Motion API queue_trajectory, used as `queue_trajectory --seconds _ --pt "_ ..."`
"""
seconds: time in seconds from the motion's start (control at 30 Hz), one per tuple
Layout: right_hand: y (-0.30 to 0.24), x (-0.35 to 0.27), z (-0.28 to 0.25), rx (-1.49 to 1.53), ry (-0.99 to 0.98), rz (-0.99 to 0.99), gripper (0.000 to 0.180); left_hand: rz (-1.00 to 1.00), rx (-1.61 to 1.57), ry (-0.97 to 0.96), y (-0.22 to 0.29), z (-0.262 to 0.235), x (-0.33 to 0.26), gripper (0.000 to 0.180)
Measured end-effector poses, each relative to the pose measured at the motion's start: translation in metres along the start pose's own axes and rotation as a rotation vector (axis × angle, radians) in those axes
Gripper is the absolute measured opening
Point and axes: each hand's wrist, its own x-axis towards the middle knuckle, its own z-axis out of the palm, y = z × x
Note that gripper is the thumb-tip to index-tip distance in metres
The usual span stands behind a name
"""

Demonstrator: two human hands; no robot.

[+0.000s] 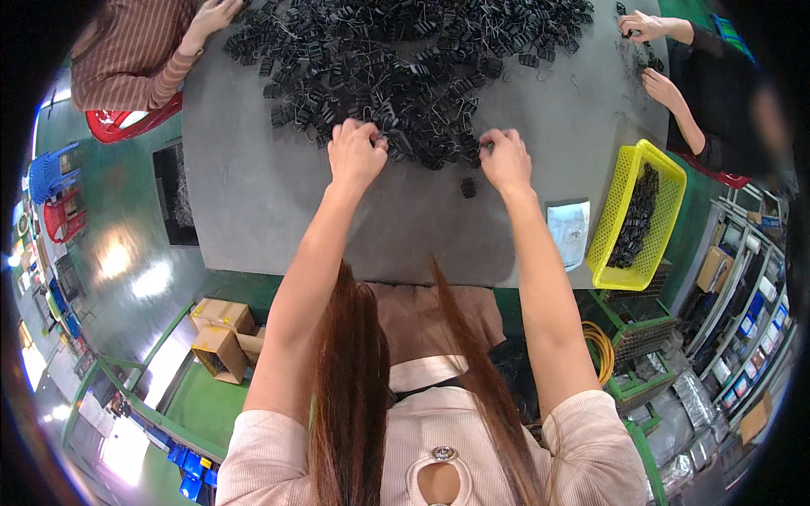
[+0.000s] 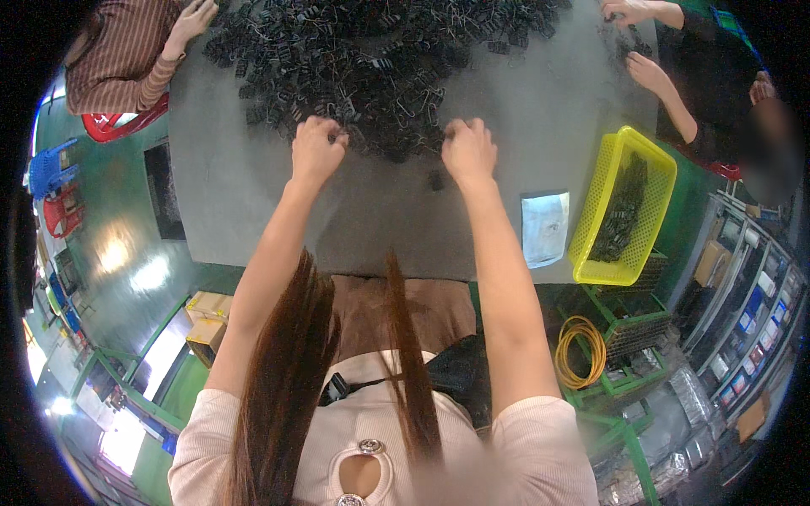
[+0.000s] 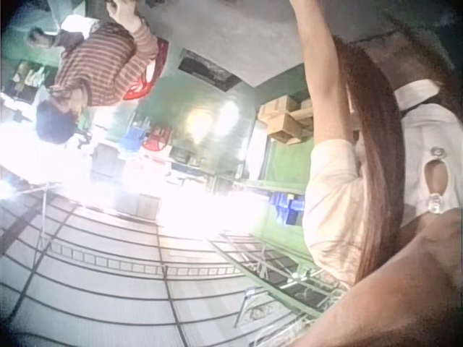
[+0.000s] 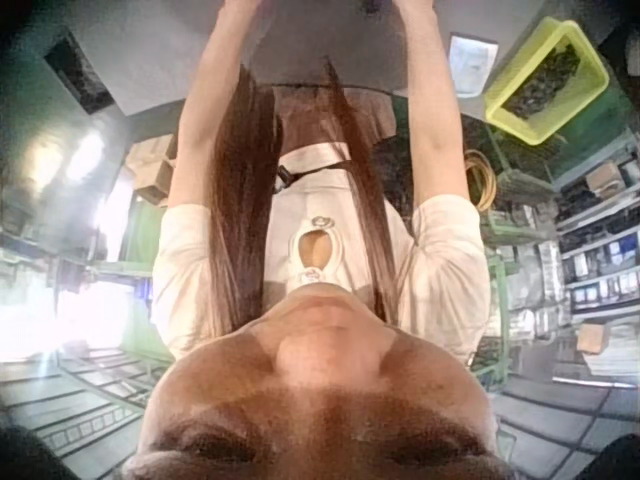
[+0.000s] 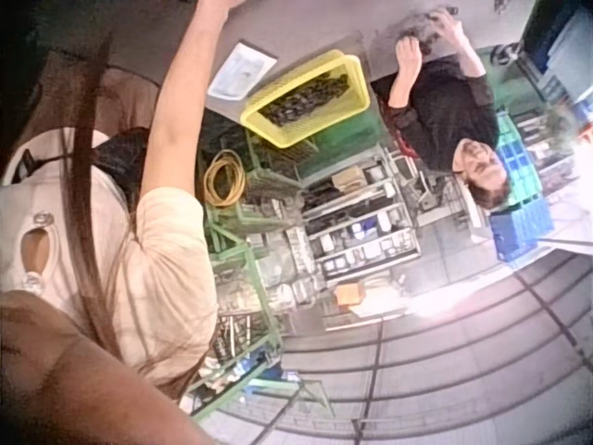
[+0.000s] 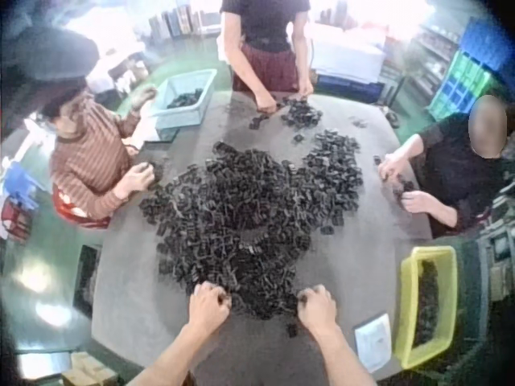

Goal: The person repeatedly picks small black plastic clips and metal hooks from a large pile on a table, joins them by hand, and places the assembled units into a yellow basket. The person occasionally sweeps loose hooks aside to access more clips.

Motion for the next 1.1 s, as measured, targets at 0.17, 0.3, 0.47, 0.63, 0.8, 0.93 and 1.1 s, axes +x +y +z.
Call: queue_trajectory --seconds 0.17,0.3,0.47,0.63,0.8,0.93,1.1 --pt "-0.043 0.030 0.014 -0.045 0.126 -0.161 0.013 -0.531 -0.751 -0.405 -0.014 0.000 0.024 0.024" --pt "-0.050 0.039 0.021 0.029 0.007 -0.098 0.014 -0.528 -0.687 -0.527 -0.011 -0.011 0.030 0.019" --pt "-0.018 0.017 0.007 0.077 -0.094 -0.078 0.018 0.028 -0.667 -0.207 -0.008 -0.021 0.010 0.022" --pt "-0.005 -0.013 0.024 -0.018 0.071 -0.286 0.015 0.088 -0.652 -0.043 0.012 -0.034 -0.001 0.014" --pt "0.001 -0.014 0.028 -0.051 0.006 -0.347 0.012 0.095 -0.397 0.069 -0.021 -0.012 -0.005 0.012" --pt "0.017 -0.039 0.011 0.298 0.076 -0.244 0.010 0.209 -0.415 0.219 -0.018 -0.009 -0.009 0.011" --pt "0.024 -0.066 0.000 0.554 0.221 -0.310 0.011 0.052 -0.712 0.311 -0.026 0.011 -0.009 0.009"
